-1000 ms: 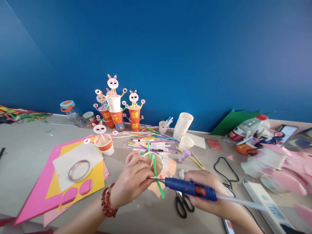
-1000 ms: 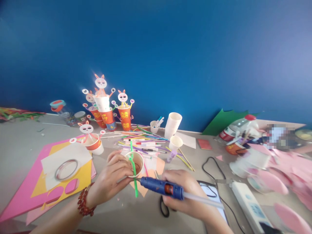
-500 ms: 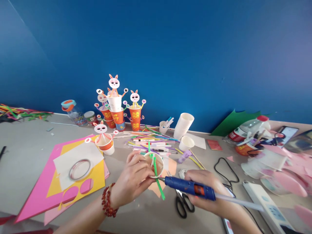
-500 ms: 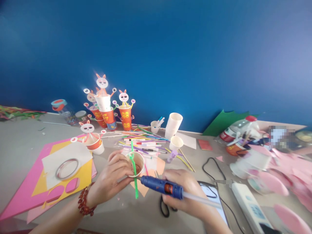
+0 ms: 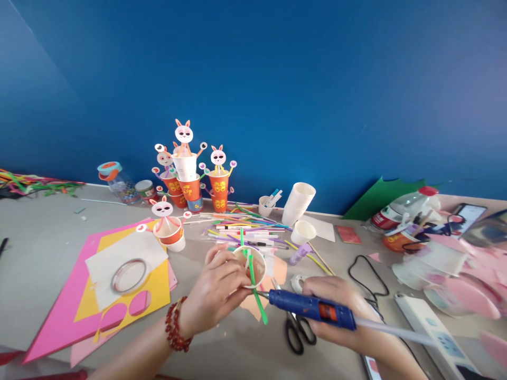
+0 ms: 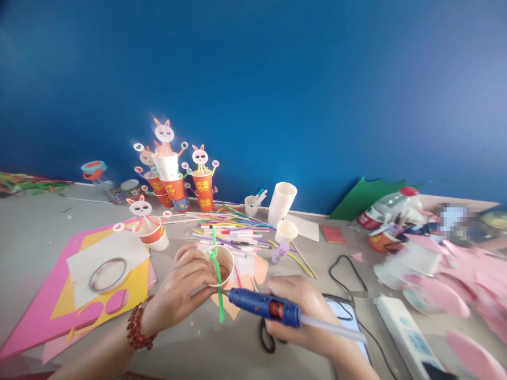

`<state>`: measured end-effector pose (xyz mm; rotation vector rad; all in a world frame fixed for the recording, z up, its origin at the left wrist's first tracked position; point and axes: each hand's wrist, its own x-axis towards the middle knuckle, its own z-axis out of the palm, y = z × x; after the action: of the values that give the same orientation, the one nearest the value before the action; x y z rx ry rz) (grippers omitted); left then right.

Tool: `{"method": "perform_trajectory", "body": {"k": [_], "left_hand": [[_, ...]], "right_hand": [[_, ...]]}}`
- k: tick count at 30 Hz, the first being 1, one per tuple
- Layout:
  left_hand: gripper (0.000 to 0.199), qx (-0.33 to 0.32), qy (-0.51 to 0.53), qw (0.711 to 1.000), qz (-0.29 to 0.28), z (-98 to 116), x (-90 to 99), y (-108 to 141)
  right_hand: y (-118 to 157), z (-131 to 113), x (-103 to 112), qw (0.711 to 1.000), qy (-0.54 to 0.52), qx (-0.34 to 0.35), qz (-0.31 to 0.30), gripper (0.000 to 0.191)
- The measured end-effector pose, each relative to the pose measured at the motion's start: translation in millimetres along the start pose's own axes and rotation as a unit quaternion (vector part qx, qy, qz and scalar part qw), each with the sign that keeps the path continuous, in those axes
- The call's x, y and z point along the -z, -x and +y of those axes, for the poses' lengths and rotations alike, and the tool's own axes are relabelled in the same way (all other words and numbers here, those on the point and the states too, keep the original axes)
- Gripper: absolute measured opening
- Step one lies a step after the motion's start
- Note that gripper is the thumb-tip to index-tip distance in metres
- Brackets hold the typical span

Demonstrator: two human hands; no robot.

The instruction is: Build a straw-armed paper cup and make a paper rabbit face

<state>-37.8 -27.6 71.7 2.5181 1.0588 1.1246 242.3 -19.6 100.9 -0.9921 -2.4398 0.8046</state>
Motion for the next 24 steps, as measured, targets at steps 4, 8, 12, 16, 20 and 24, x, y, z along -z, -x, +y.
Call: {"method": "perform_trajectory", "body": {"k": [4, 8, 12, 16, 20, 24], "left_hand": [[0.014, -0.005, -0.001, 1.0, -0.002, -0.2, 1.1, 0.0], [0.011, -0.017, -0.007, 1.0, 0.004, 0.4, 2.5, 0.6], [0.011, -0.023, -0.02, 0.999, 0.01, 1.4, 3.8, 0.4], [0.012, -0.027, -0.035, 0.999, 0.006, 0.4, 3.1, 1.4], [0.01, -0.026, -0.024, 0.999, 0.017, -3.2, -1.7, 4.8], [0.009, -0.031, -0.02, 0.999, 0.033, -4.7, -4.0, 7.7]], "right_hand": [[2.0, 2.1, -0.3, 1.0, 0.006, -0.002, -0.008, 0.025], [2.2, 2.0, 0.5, 1.0, 0.013, -0.008, -0.013, 0.027], [1.0, 0.7, 1.9, 1.0, 0.011, -0.009, -0.018, 0.026], [1.3, 0.3, 1.7, 1.0, 0.004, -0.003, -0.017, 0.025], [2.7, -0.5, 1.6, 1.0, -0.006, -0.006, -0.015, 0.019], [1.6, 0.3, 2.8, 1.0, -0.009, -0.014, -0.014, 0.015]]}}
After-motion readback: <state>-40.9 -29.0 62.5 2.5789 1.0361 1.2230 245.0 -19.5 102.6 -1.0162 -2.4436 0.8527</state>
